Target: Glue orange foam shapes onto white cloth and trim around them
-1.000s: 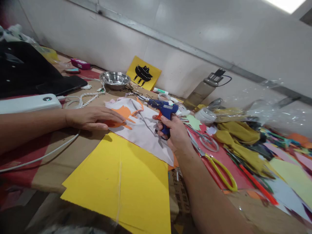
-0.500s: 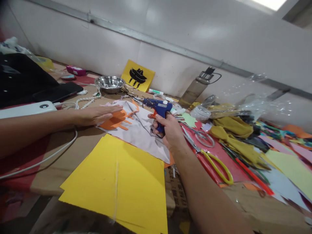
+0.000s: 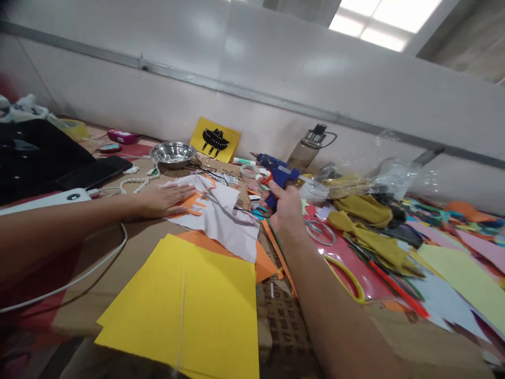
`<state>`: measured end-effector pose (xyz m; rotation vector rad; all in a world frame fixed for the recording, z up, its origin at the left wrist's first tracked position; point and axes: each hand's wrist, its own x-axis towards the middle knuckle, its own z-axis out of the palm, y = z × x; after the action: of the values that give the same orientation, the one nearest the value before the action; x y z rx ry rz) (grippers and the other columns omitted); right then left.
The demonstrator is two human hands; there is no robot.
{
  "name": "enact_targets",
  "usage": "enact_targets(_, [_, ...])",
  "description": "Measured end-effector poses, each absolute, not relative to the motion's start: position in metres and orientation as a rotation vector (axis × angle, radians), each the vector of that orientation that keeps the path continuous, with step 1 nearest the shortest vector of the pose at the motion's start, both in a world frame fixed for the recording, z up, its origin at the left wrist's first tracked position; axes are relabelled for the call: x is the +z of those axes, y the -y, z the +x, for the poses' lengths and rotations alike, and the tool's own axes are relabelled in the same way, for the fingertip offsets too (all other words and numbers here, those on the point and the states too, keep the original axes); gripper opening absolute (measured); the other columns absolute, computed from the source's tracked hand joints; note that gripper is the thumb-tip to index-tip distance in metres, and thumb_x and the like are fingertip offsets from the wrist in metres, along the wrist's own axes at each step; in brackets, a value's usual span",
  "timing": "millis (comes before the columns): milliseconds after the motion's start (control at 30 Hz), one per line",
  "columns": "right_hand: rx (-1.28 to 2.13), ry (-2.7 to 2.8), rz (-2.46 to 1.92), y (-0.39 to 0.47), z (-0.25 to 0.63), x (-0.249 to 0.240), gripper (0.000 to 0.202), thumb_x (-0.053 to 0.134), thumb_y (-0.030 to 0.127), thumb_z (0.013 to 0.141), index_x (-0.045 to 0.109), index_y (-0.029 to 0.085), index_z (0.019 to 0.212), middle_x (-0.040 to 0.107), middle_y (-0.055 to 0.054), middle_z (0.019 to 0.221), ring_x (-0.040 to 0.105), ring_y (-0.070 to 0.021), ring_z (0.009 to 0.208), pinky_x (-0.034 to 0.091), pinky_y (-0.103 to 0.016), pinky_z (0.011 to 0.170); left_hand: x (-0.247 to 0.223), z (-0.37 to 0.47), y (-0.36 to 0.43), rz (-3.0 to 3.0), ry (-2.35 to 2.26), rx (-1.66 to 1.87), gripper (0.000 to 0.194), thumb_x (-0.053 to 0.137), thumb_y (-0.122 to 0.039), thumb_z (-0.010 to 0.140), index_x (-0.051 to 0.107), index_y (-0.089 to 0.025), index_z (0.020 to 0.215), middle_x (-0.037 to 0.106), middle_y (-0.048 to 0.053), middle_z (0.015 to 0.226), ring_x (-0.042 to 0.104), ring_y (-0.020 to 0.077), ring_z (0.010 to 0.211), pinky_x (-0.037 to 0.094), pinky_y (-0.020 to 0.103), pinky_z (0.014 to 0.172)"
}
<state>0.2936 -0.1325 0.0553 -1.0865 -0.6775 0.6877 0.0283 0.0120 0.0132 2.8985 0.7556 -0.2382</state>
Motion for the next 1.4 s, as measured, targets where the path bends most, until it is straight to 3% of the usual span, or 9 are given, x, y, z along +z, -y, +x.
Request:
enact_targets(267, [0.769, 0.695, -1.056, 0.123, 0.279, 0.066, 0.033, 0.074, 0.022, 0.055, 0.053, 0.020, 0.081, 0.059, 0.004, 0.071, 0.046, -0.0061, 0.050, 0.035, -0.016, 0.034, 0.021, 0.027, -0.021, 2.979, -0.655, -0.227, 0.067, 0.017, -0.049, 0.098, 0.025, -0.011, 0.152, 0.015, 0.009, 0.161, 0.002, 0.0226, 0.149, 0.003, 0.039, 0.119])
enact_targets(467, [0.959, 0.796, -1.065, 0.126, 0.253, 0.043, 0.031, 0.073, 0.027, 0.063, 0.054, 0.020, 0.086, 0.060, 0.002, 0.073, 0.044, -0.0059, 0.049, 0.028, -0.016, 0.033, 0.010, 0.029, -0.006, 2.907, -0.654, -0.159, 0.073, 0.021, -0.059, 0.096, 0.014, -0.016, 0.155, 0.011, 0.007, 0.162, 0.005, 0.0226, 0.149, 0.004, 0.041, 0.120])
enact_targets(600, [0.955, 0.810, -1.111, 0.129, 0.255, 0.036, 0.026, 0.072, 0.028, 0.065, 0.057, 0.018, 0.084, 0.056, 0.003, 0.066, 0.042, -0.0061, 0.048, 0.030, -0.016, 0.033, 0.030, 0.028, -0.012, 2.758, -0.616, -0.240, 0.065, 0.011, -0.049, 0.099, 0.020, -0.017, 0.154, 0.016, 0.008, 0.161, 0.010, 0.0226, 0.149, 0.011, 0.042, 0.119])
enact_targets(700, [0.922, 0.776, -1.121, 0.130, 0.258, 0.034, 0.029, 0.074, 0.027, 0.062, 0.056, 0.019, 0.084, 0.059, 0.002, 0.072, 0.045, -0.0060, 0.050, 0.032, -0.016, 0.034, 0.032, 0.025, -0.015, 2.789, -0.657, -0.143, 0.063, 0.010, -0.044, 0.099, 0.017, -0.015, 0.154, 0.009, 0.007, 0.162, 0.002, 0.0209, 0.149, 0.006, 0.041, 0.119])
enact_targets(933, [0.975, 0.797, -1.147, 0.131, 0.258, 0.030, 0.027, 0.073, 0.027, 0.064, 0.054, 0.020, 0.082, 0.050, 0.006, 0.058, 0.045, -0.0078, 0.050, 0.032, -0.016, 0.035, 0.008, 0.019, -0.013, 2.907, -0.671, -0.163, 0.072, 0.023, -0.060, 0.095, 0.018, -0.019, 0.154, 0.013, 0.009, 0.161, 0.002, 0.0264, 0.149, 0.004, 0.048, 0.118])
enact_targets(1033, [0.973, 0.851, -1.141, 0.132, 0.259, 0.031, 0.029, 0.072, 0.028, 0.066, 0.053, 0.019, 0.086, 0.054, 0.005, 0.060, 0.044, -0.0075, 0.050, 0.032, -0.016, 0.036, 0.017, 0.022, -0.010, 2.911, -0.649, 0.004, 0.062, 0.030, -0.053, 0.096, 0.041, -0.018, 0.146, 0.034, 0.011, 0.155, 0.023, 0.0282, 0.146, 0.018, 0.045, 0.116])
enact_targets(1133, [0.943, 0.909, -1.133, 0.133, 0.261, 0.033, 0.035, 0.072, 0.028, 0.066, 0.054, 0.019, 0.094, 0.061, 0.003, 0.074, 0.045, -0.0064, 0.051, 0.034, -0.017, 0.036, 0.025, 0.028, 0.001, 2.898, -0.607, 0.374, 0.045, 0.047, -0.051, 0.091, 0.068, -0.018, 0.114, 0.061, 0.012, 0.127, 0.056, 0.0242, 0.116, 0.040, 0.034, 0.100])
enact_targets(1233, [0.924, 0.942, -1.176, 0.133, 0.263, 0.032, 0.034, 0.071, 0.028, 0.066, 0.054, 0.019, 0.093, 0.063, 0.003, 0.075, 0.045, -0.0066, 0.050, 0.036, -0.018, 0.037, 0.024, 0.033, 0.015, 2.827, -0.506, 0.471, 0.032, 0.060, -0.045, 0.086, 0.072, -0.017, 0.093, 0.064, 0.010, 0.103, 0.060, 0.0195, 0.094, 0.046, 0.029, 0.084])
enact_targets(1400, [0.923, 0.953, -1.194, 0.133, 0.265, 0.029, 0.037, 0.071, 0.029, 0.066, 0.054, 0.019, 0.097, 0.067, 0.001, 0.083, 0.046, -0.0061, 0.051, 0.035, -0.017, 0.037, 0.019, 0.039, 0.022, 2.741, -0.486, 0.325, 0.023, 0.058, -0.033, 0.089, 0.073, -0.016, 0.091, 0.063, 0.009, 0.095, 0.060, 0.0175, 0.088, 0.046, 0.026, 0.079])
